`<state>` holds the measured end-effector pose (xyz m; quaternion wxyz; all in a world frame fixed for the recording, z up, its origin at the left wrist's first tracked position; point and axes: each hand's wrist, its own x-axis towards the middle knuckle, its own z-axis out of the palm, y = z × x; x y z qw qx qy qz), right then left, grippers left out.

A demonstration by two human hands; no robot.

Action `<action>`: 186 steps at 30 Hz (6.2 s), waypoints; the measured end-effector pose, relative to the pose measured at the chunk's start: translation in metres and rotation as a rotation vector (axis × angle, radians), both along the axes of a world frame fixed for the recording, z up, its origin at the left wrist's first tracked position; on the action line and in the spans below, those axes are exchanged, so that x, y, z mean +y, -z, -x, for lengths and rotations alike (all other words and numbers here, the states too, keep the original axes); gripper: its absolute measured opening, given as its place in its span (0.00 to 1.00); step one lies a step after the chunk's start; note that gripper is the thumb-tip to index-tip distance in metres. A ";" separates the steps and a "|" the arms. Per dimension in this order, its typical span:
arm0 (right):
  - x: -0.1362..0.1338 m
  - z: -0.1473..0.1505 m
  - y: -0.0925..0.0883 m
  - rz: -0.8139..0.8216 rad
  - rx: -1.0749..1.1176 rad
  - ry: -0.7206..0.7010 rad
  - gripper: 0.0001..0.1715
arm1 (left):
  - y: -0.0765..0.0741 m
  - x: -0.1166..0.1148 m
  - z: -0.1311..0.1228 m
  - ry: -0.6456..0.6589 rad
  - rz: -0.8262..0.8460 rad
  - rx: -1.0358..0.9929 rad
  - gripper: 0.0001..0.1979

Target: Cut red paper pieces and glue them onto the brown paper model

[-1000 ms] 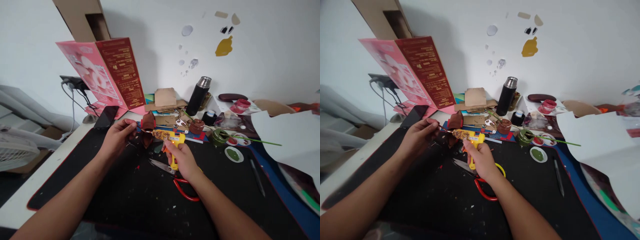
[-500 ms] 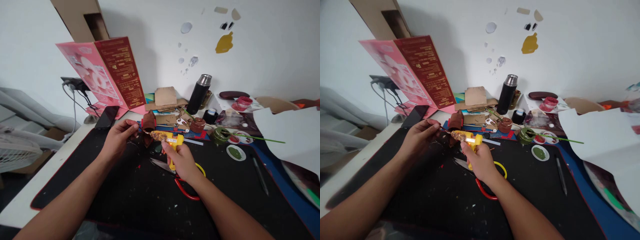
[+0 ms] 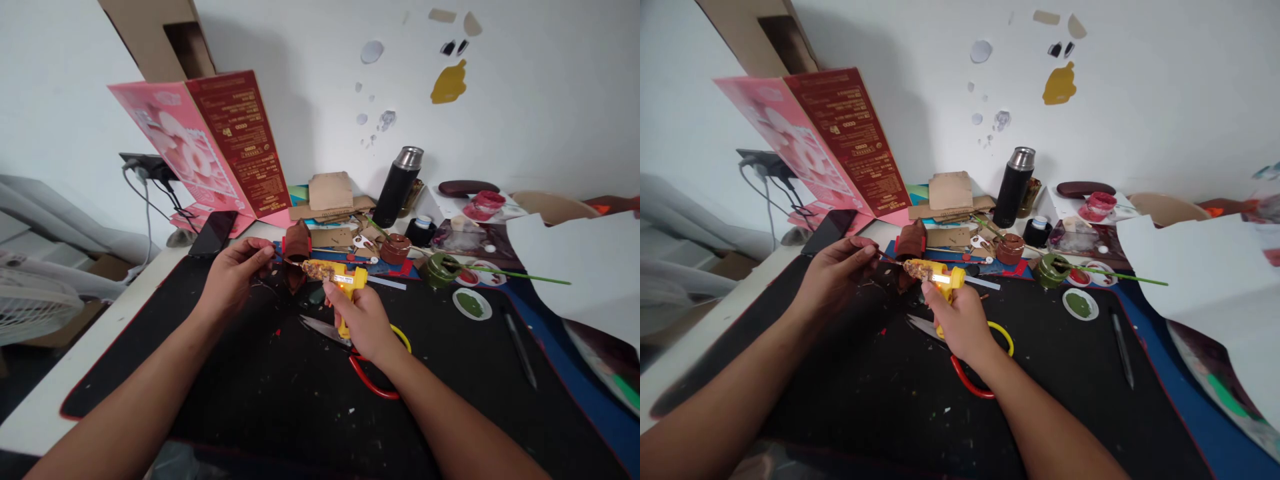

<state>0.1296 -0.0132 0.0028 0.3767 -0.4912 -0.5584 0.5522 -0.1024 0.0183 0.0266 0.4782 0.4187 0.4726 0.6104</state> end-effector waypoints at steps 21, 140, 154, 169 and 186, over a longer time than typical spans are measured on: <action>-0.001 0.000 0.001 -0.023 -0.016 -0.006 0.32 | 0.004 0.004 0.005 -0.037 0.078 -0.088 0.19; 0.000 0.000 -0.004 -0.002 0.003 0.023 0.33 | 0.004 0.005 0.008 0.006 0.184 -0.122 0.23; -0.001 0.001 -0.007 -0.004 0.005 0.024 0.33 | 0.008 0.005 0.009 0.051 0.177 -0.120 0.18; -0.001 0.000 -0.001 -0.044 -0.001 0.015 0.31 | 0.010 0.005 0.009 0.040 0.182 -0.159 0.18; -0.002 0.000 0.000 -0.081 -0.052 0.008 0.30 | 0.008 0.004 0.007 0.081 0.182 -0.191 0.16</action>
